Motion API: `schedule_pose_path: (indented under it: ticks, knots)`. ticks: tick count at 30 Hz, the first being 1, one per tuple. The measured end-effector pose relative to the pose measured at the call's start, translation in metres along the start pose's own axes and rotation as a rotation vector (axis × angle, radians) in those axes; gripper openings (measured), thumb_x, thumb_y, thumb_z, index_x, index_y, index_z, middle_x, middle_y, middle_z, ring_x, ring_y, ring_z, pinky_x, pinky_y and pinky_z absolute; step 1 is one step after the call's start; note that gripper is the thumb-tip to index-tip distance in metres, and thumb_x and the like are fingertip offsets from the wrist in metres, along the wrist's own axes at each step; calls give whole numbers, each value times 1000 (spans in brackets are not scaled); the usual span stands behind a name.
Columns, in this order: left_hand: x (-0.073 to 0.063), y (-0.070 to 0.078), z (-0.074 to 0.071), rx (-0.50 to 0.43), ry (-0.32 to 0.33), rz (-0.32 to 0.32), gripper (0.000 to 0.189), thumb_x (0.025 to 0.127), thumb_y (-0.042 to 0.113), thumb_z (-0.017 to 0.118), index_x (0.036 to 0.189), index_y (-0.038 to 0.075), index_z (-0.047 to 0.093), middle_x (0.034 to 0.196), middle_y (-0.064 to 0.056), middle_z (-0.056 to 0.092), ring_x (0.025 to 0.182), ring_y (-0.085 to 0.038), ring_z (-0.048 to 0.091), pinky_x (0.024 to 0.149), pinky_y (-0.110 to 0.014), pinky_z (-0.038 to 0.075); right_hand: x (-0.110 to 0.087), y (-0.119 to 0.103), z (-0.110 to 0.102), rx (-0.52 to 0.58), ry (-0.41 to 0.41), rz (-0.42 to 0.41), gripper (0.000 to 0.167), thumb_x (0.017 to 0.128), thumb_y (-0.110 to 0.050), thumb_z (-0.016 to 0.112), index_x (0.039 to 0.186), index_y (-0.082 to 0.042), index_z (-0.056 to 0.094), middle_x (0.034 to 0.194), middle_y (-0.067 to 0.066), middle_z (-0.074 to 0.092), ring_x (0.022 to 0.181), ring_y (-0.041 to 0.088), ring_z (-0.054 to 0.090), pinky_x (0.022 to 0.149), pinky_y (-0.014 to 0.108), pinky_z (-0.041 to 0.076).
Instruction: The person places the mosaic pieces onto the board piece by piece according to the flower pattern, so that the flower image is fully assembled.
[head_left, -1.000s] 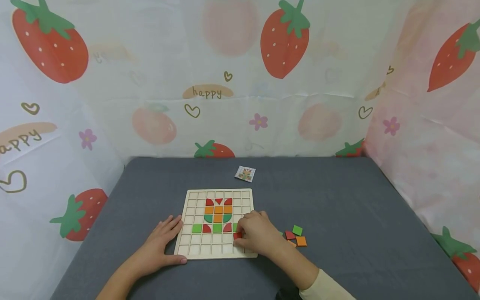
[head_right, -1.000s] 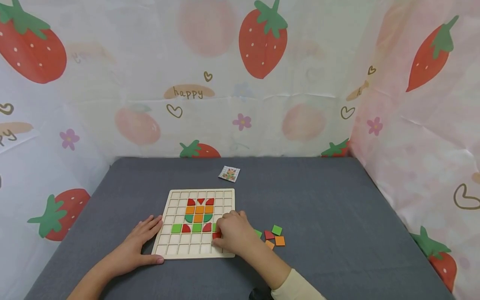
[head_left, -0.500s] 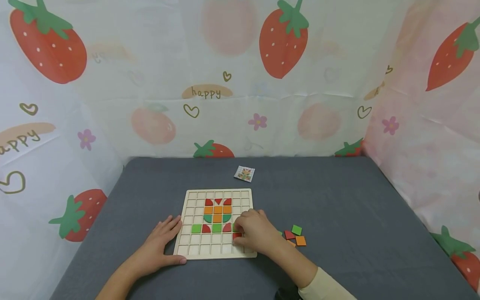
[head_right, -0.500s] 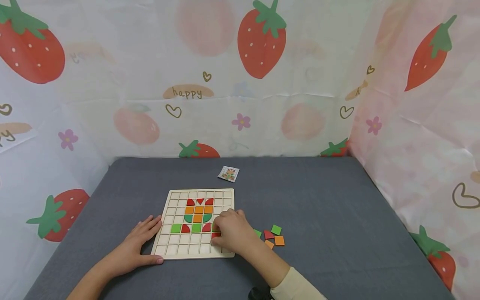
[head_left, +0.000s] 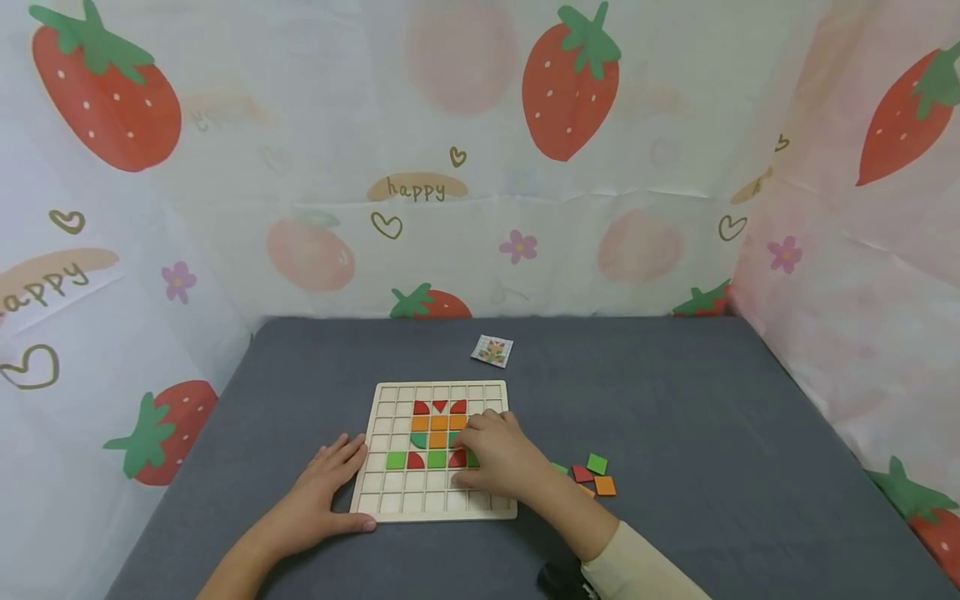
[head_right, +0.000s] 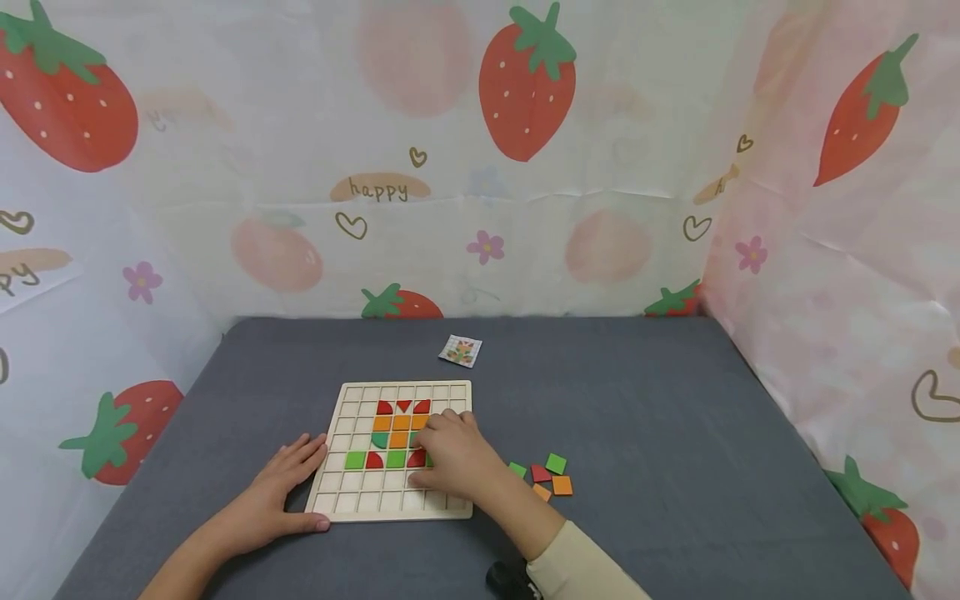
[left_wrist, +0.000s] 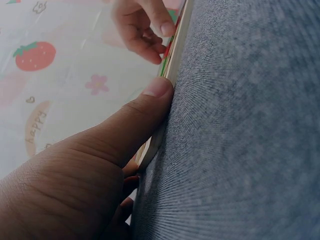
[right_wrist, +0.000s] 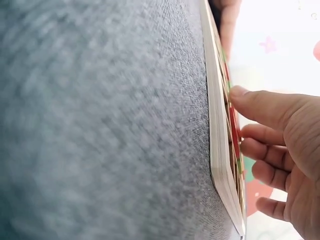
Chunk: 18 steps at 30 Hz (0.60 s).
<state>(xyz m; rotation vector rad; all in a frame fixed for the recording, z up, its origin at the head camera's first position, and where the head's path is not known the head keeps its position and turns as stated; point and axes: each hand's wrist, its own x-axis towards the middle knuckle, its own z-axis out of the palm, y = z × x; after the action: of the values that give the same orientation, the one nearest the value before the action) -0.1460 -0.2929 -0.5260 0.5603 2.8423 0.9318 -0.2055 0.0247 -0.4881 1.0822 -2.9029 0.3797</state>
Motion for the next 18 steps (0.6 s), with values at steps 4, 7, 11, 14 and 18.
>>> schedule_pose_path:
  ticks: [4, 7, 11, 14, 18]
  knots:
    - [0, 0, -1, 6, -1, -5, 115, 74, 67, 79, 161, 8, 33, 169, -13, 25, 157, -41, 12, 124, -63, 9, 2, 1, 0, -19, -12, 0, 32, 86, -48, 81, 109, -26, 77, 102, -9, 65, 93, 11, 50, 87, 39, 40]
    - [0, 0, -2, 10, -3, -4, 115, 74, 67, 79, 161, 7, 33, 169, -14, 25, 157, -41, 12, 123, -65, 10, 3, 2, -1, -20, -15, -6, 30, 86, -48, 80, 106, -26, 77, 99, -10, 65, 91, 11, 49, 87, 39, 40]
    - [0, -1, -1, 2, -7, -11, 116, 74, 67, 80, 161, 8, 33, 169, -12, 24, 158, -40, 11, 125, -60, 7, -1, 8, -7, 2, -4, -20, 30, 87, -48, 80, 107, -25, 78, 101, -9, 66, 94, 11, 52, 87, 39, 40]
    - [0, -1, 0, -3, -11, -12, 116, 74, 67, 80, 161, 7, 33, 170, -12, 24, 158, -40, 10, 126, -58, 6, -7, 17, -16, 34, 40, -39, 31, 88, -43, 80, 111, -22, 78, 104, -8, 67, 99, 13, 55, 90, 40, 41]
    - [-1, 1, 0, -3, -7, -16, 115, 74, 66, 81, 161, 7, 33, 169, -14, 24, 158, -40, 10, 125, -58, 7, -23, 33, -38, 59, 114, -75, 32, 89, -36, 81, 115, -18, 76, 109, -5, 68, 102, 16, 55, 97, 46, 43]
